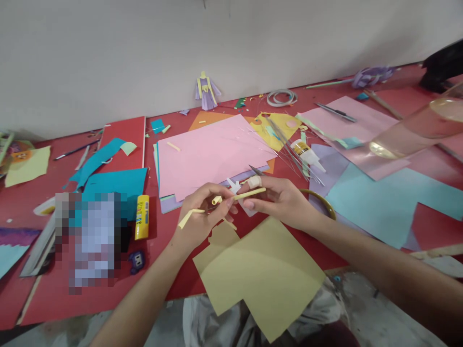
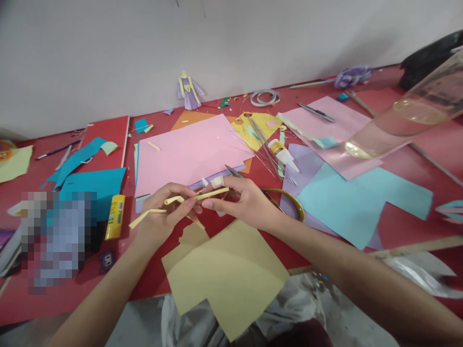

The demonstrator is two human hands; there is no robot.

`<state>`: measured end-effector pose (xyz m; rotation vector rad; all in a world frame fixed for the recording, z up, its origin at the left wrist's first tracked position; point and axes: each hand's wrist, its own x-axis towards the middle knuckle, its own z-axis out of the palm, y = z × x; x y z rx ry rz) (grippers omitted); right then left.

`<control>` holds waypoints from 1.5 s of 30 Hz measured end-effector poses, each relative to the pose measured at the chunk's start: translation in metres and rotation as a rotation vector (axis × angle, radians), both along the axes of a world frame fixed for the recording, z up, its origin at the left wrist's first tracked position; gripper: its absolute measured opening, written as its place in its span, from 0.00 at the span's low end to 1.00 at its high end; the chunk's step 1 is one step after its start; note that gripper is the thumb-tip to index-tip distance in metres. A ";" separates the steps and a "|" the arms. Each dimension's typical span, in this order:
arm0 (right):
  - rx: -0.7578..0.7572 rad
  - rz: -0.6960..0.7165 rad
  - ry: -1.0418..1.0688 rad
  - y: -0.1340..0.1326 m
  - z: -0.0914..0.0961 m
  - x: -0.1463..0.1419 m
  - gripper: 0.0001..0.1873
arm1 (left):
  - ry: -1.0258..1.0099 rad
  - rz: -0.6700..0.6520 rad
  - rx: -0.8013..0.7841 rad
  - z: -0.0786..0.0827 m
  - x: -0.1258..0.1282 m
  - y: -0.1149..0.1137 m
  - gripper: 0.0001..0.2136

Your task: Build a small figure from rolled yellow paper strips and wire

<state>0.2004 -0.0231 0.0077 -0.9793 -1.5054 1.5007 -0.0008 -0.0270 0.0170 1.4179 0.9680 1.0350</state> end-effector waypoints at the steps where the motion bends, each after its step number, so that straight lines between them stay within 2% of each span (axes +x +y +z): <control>1: 0.006 -0.003 -0.006 0.000 0.000 0.000 0.13 | -0.001 0.001 -0.005 -0.001 0.000 0.000 0.02; 7: 0.048 -0.045 -0.042 0.001 0.000 0.000 0.08 | -0.010 -0.016 -0.029 -0.003 0.000 0.000 0.02; 15: 0.108 -0.041 -0.073 0.000 0.002 0.000 0.12 | 0.005 -0.002 -0.006 -0.001 0.000 0.002 0.02; 22: 0.086 -0.045 -0.082 0.000 0.001 -0.001 0.19 | -0.009 -0.018 -0.034 -0.002 -0.001 0.003 0.02; 27: 0.183 -0.063 -0.149 0.002 -0.001 0.000 0.10 | 0.018 -0.039 -0.059 -0.003 -0.001 0.001 0.03; 29: 0.199 -0.072 -0.171 0.002 -0.002 0.001 0.10 | 0.036 -0.037 -0.063 -0.003 -0.001 0.001 0.03; 39: 0.120 -0.040 -0.130 0.000 -0.003 0.000 0.14 | 0.074 -0.017 -0.037 -0.001 -0.001 0.002 0.03; 43: 0.104 -0.078 -0.122 0.000 -0.004 0.000 0.19 | 0.090 -0.017 -0.035 -0.001 -0.002 0.002 0.03; 45: 0.135 -0.092 -0.126 0.001 -0.005 0.001 0.16 | 0.085 -0.027 -0.037 -0.001 -0.002 0.001 0.03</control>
